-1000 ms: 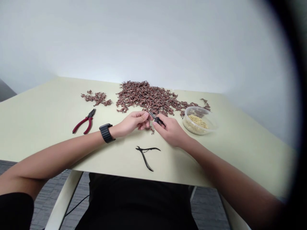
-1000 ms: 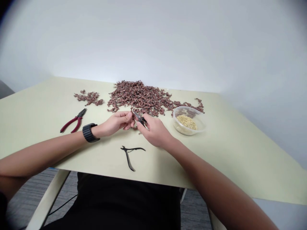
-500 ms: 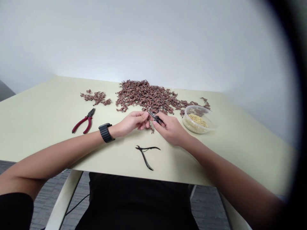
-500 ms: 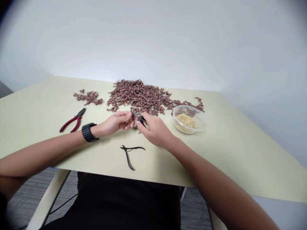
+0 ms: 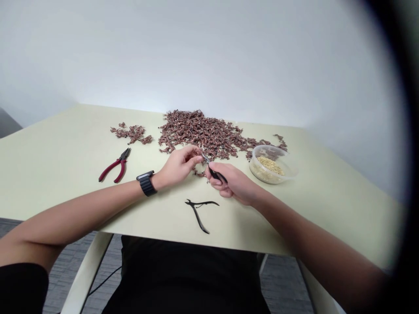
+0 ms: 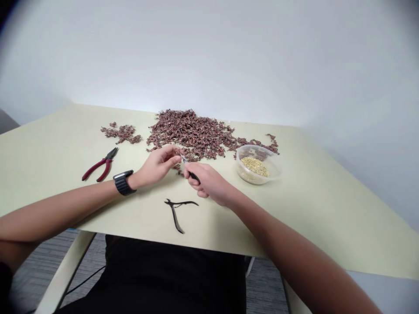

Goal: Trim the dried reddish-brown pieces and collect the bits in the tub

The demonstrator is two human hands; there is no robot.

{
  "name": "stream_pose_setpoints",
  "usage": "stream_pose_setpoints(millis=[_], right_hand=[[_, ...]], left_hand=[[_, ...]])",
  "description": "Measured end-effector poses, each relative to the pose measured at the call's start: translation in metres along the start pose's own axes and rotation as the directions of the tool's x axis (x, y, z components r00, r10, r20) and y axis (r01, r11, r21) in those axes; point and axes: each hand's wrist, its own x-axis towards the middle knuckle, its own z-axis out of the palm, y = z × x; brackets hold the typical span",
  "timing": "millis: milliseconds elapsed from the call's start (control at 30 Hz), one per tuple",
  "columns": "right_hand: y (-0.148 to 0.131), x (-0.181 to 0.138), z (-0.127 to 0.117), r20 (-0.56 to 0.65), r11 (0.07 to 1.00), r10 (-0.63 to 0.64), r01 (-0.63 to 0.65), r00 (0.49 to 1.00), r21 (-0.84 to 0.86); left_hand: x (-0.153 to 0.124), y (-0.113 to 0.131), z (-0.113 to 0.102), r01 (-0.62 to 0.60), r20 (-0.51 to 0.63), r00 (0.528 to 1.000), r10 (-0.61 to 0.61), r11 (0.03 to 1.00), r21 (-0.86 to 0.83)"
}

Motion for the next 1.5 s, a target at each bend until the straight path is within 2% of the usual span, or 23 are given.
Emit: stream_pose_setpoints(millis=[67, 133, 200, 233, 300, 333, 367, 433, 500, 567, 667, 833, 967, 1067, 1200, 1367, 1433, 1500], right_hand=[[-0.005, -0.003, -0.003, 0.145, 0.978, 0.111, -0.134, 0.983, 0.161], [-0.009, -0.005, -0.008, 0.255, 0.946, 0.179, -0.237, 0.95, 0.22], [-0.01, -0.005, -0.012, 0.279, 0.943, 0.197, -0.259, 0.94, 0.209], [-0.009, -0.004, -0.013, 0.248, 0.954, 0.181, -0.231, 0.952, 0.19], [-0.005, -0.001, -0.014, 0.107, 0.991, 0.095, -0.105, 0.99, 0.084], [-0.002, 0.001, -0.014, 0.01, 1.0, 0.01, -0.01, 1.0, -0.022], [0.0, 0.003, -0.014, -0.083, 0.982, -0.105, 0.09, 0.991, -0.167], [0.006, 0.006, -0.014, -0.182, 0.842, -0.343, 0.216, 0.922, -0.495], [0.01, 0.008, -0.014, -0.167, 0.662, -0.485, 0.236, 0.858, -0.711], [0.013, 0.009, -0.015, -0.117, 0.552, -0.528, 0.235, 0.841, -0.8], [0.015, 0.008, -0.016, -0.057, 0.466, -0.567, 0.263, 0.822, -0.845], [0.015, 0.007, -0.016, -0.029, 0.418, -0.586, 0.272, 0.809, -0.867], [0.015, 0.006, -0.014, -0.034, 0.429, -0.582, 0.272, 0.812, -0.861], [0.016, 0.005, -0.01, -0.057, 0.484, -0.569, 0.279, 0.82, -0.829], [0.016, 0.006, -0.004, -0.086, 0.619, -0.514, 0.3, 0.853, -0.726], [0.017, 0.007, 0.002, -0.127, 0.776, -0.455, 0.322, 0.881, -0.542], [0.015, 0.006, 0.005, -0.15, 0.854, -0.381, 0.286, 0.912, -0.434], [0.012, 0.004, 0.008, -0.152, 0.932, -0.251, 0.195, 0.956, -0.306]], left_hand=[[0.0, -0.003, -0.004, -0.111, -0.033, 0.992, 0.119, 0.975, 0.193], [0.001, -0.005, -0.008, -0.224, -0.003, 0.972, 0.237, 0.924, 0.312], [0.002, -0.006, -0.009, -0.261, 0.019, 0.962, 0.271, 0.906, 0.334], [0.002, -0.006, -0.009, -0.24, 0.011, 0.968, 0.249, 0.918, 0.316], [0.002, -0.005, -0.006, -0.14, -0.017, 0.989, 0.147, 0.971, 0.196], [0.001, -0.005, -0.004, -0.086, -0.011, 0.996, 0.087, 0.992, 0.089], [0.001, -0.004, -0.001, -0.035, 0.015, 0.999, 0.035, 0.999, -0.038], [0.0, -0.002, 0.004, 0.061, 0.113, 0.993, -0.029, 0.956, -0.287], [-0.001, 0.0, 0.007, 0.14, 0.202, 0.978, -0.054, 0.889, -0.436], [-0.002, 0.003, 0.009, 0.187, 0.237, 0.969, -0.074, 0.845, -0.501], [-0.004, 0.007, 0.01, 0.222, 0.246, 0.964, -0.098, 0.804, -0.551], [-0.005, 0.007, 0.013, 0.264, 0.283, 0.954, -0.104, 0.743, -0.615], [-0.006, 0.006, 0.015, 0.265, 0.29, 0.953, -0.085, 0.698, -0.666], [-0.006, 0.007, 0.014, 0.237, 0.258, 0.962, -0.088, 0.736, -0.635], [-0.007, 0.01, 0.013, 0.147, 0.124, 0.987, -0.099, 0.866, -0.478], [-0.006, 0.007, 0.013, 0.072, 0.032, 0.997, -0.064, 0.933, -0.353], [-0.005, 0.003, 0.013, 0.054, -0.008, 0.998, -0.059, 0.953, -0.297], [-0.003, -0.001, 0.011, 0.025, -0.063, 0.997, -0.04, 0.976, -0.217]])
